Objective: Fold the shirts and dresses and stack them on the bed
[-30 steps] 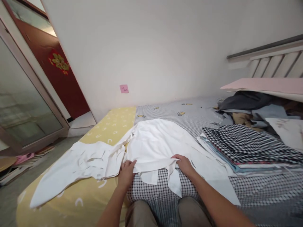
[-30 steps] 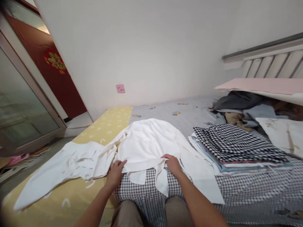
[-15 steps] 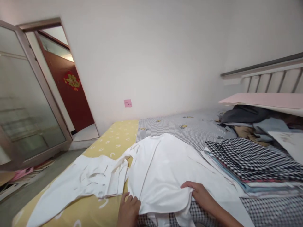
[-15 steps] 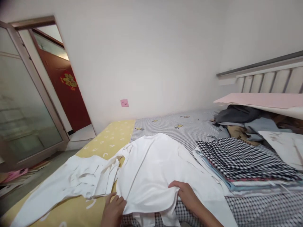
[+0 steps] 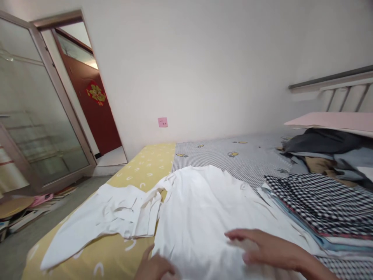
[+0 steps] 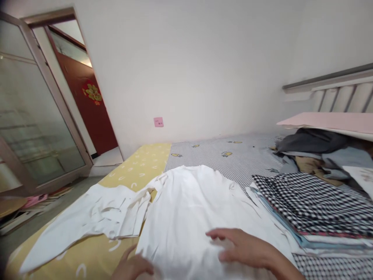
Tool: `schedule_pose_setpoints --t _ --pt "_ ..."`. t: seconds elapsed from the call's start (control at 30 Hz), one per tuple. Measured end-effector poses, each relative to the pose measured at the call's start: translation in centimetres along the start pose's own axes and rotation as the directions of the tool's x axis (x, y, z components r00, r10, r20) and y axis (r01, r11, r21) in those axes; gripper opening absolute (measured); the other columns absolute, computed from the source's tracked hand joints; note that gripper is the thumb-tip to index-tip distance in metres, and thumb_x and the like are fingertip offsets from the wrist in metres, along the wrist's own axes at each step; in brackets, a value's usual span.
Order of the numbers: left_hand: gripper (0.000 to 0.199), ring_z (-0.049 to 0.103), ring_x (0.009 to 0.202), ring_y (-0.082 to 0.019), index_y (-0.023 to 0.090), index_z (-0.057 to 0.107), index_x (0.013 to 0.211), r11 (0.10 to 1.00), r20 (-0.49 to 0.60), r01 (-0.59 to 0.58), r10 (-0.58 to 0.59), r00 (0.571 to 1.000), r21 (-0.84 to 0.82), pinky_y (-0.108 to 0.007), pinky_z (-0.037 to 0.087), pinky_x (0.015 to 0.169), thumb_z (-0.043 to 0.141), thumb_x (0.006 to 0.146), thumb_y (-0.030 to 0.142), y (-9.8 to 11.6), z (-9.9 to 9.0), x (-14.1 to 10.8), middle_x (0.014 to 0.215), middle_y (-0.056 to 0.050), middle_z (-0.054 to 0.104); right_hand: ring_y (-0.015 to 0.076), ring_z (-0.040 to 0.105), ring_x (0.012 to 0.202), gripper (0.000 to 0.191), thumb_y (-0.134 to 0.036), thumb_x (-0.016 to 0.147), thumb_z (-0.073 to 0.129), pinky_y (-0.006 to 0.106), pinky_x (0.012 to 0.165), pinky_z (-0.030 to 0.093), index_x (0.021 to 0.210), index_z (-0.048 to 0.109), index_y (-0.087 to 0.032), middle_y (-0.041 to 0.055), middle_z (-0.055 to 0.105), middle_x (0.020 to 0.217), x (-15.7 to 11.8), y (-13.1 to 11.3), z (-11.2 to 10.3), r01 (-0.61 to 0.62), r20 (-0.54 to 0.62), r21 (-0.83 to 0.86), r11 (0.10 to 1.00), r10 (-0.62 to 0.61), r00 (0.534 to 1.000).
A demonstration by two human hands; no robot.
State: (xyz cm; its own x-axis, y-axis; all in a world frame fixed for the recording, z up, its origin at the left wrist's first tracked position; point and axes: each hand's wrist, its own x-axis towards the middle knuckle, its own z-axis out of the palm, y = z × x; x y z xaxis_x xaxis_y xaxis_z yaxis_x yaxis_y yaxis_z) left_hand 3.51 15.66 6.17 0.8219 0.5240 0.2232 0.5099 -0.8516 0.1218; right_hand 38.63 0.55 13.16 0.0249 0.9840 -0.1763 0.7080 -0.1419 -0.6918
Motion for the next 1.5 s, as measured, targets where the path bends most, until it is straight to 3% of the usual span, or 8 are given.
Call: schedule_pose_setpoints --t 0.13,0.27,0.47,0.73,1.03,1.2,1.37,1.5 --pt "0.034 0.061 0.124 -0.016 0.035 0.062 0.127 1.000 -0.237 0.002 -0.003 0.972 -0.003 -0.049 0.030 0.121 0.040 0.102 0.031 3.1 -1.3 7.5 0.133 -0.001 0.068 0.0278 0.038 0.145 0.057 -0.048 0.095 0.037 0.052 0.118 0.029 0.148 0.048 -0.029 0.0066 0.042 0.158 7.7 1.0 3.0 -0.084 -0.422 -0.106 0.991 0.032 0.906" --pt "0.048 0.041 0.144 -0.030 0.036 0.046 0.146 0.992 0.001 0.113 -0.113 0.994 0.064 -0.065 0.032 0.117 0.044 0.099 0.043 2.3 3.2 12.2 0.155 -0.005 0.045 0.0287 0.023 0.152 0.054 -0.050 0.099 0.031 0.062 0.120 0.016 0.152 0.038 -0.039 -0.0013 0.030 0.163 12.8 4.4 6.5 -0.239 -0.401 -0.370 0.898 0.077 0.913" --pt "0.053 0.033 0.148 -0.030 0.046 0.026 0.151 0.959 -0.122 0.249 -0.234 0.965 0.133 -0.067 0.031 0.115 0.037 0.100 0.036 -1.1 10.9 11.8 0.160 0.005 0.031 0.0275 0.020 0.153 0.052 -0.051 0.101 0.027 0.062 0.120 0.014 0.152 0.034 -0.044 -0.0072 0.026 0.164 16.8 8.5 4.3 -0.374 -0.465 -0.473 0.798 0.135 0.875" --pt "0.062 0.045 0.141 -0.021 0.047 0.021 0.152 0.948 -0.393 0.219 -0.115 0.912 0.233 -0.046 0.026 0.121 0.048 0.097 0.038 -0.9 11.9 11.5 0.154 0.011 0.044 0.0300 0.020 0.153 0.058 -0.053 0.099 0.023 0.062 0.118 0.021 0.155 0.029 -0.040 -0.0047 0.021 0.166 21.5 11.6 -0.1 -0.565 -0.579 -0.403 0.720 0.277 0.767" --pt "0.048 0.039 0.145 -0.028 0.046 0.038 0.148 0.965 -0.275 0.261 -0.247 0.929 0.016 -0.059 0.031 0.119 0.041 0.099 0.044 0.1 11.1 11.5 0.157 0.009 0.038 0.0299 0.029 0.150 0.057 -0.056 0.096 0.027 0.060 0.117 0.023 0.149 0.041 -0.044 -0.0037 0.034 0.162 13.1 16.3 -1.8 -0.390 -0.483 -0.539 0.747 0.105 0.869" --pt "0.049 0.028 0.150 -0.031 0.038 0.043 0.147 0.948 -0.075 0.314 -0.316 0.946 -0.043 -0.065 0.021 0.122 0.038 0.099 0.036 0.6 8.8 12.3 0.159 0.003 0.034 0.0391 0.035 0.146 0.053 -0.043 0.094 0.038 0.067 0.113 0.026 0.147 0.048 -0.039 0.0028 0.034 0.161 6.1 13.6 0.9 -0.509 -0.683 -0.511 0.693 0.031 0.729" --pt "0.052 0.022 0.152 -0.028 0.036 0.040 0.149 0.944 0.087 0.330 -0.328 0.941 -0.009 -0.062 0.018 0.123 0.037 0.097 0.038 0.7 6.6 12.0 0.161 0.003 0.030 0.0365 0.035 0.146 0.054 -0.051 0.093 0.048 0.067 0.112 0.033 0.146 0.035 -0.057 -0.0072 0.035 0.159 2.1 11.8 7.4 -0.067 -0.329 -0.599 0.798 -0.169 0.929" --pt "0.054 0.018 0.153 -0.026 0.037 0.032 0.152 0.967 0.179 0.256 -0.252 0.951 0.004 -0.060 0.016 0.124 0.036 0.098 0.040 0.2 4.8 9.9 0.163 0.004 0.024 0.0376 0.036 0.145 0.048 -0.051 0.094 0.046 0.068 0.113 0.032 0.141 0.042 -0.059 -0.0088 0.038 0.156 0.8 12.1 8.5 -0.054 -0.224 -0.496 0.867 -0.068 0.972"
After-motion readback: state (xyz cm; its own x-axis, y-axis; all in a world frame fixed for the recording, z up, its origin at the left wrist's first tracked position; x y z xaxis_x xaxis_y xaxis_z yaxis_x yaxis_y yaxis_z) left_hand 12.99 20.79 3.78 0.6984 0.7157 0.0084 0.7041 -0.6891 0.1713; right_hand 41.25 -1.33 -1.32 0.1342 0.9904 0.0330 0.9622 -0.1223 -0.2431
